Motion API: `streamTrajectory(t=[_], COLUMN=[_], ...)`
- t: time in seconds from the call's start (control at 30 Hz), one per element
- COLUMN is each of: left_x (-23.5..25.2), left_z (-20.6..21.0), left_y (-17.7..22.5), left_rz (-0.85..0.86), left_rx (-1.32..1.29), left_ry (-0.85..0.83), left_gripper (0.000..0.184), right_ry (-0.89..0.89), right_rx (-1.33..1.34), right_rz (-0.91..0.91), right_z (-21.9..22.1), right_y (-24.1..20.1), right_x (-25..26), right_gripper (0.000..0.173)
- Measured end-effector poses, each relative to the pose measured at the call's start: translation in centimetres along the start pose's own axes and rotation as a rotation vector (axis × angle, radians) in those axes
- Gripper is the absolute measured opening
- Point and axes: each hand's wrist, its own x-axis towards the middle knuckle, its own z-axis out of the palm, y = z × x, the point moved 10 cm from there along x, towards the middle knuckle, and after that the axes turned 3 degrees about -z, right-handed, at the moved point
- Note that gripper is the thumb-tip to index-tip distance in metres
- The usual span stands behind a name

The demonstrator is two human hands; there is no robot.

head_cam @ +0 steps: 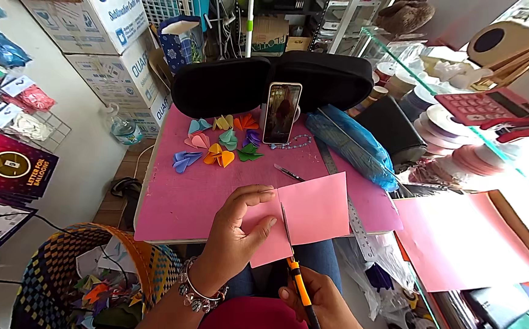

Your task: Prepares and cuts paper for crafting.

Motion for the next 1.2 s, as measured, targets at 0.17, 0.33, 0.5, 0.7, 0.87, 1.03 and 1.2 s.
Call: streamTrajectory(t=[0.17, 0.33, 0.5, 0.7, 0.87, 1.03, 1.2], left_x=[0.0, 0.1, 0.0, 0.0, 0.0, -0.1, -0.2], left_z=[-0.1, -0.1, 0.0, 0.2, 0.2, 0.3, 0.3], left_y=[0.0, 0.0, 0.0, 0.0, -0.1, -0.2, -0.4], left_rz=[0.005, -0.002, -0.006, -0.009, -0.016, -0.022, -0.037], left_rx=[0.017, 0.005, -0.006, -0.011, -0.006, -0.014, -0.024], left_ry=[-0.012, -0.014, -0.013, -0.013, -0.017, -0.02, -0.031], left_gripper=[0.03, 0.031, 0.03, 0.029, 0.03, 0.03, 0.031], right_ry=[0.009, 0.026, 0.048, 0.064, 0.069, 0.071, 0.065], right_rx=[-0.007, -0.009, -0.011, -0.002, -0.021, -0.035, -0.018], right_rz=[0.006, 0.004, 0.011, 0.031, 0.045, 0.065, 0.071], right_z=[0.0, -0.1, -0.2, -0.2, -0.3, -0.4, -0.4], right_y=[0.2, 0.1, 0.3, 0.5, 0.6, 0.9, 1.1], right_x=[0.1, 0.1, 0.1, 0.0, 0.1, 0.1, 0.1], right_gripper=[0.028, 0.027, 0.028, 0.026, 0.027, 0.029, 0.029])
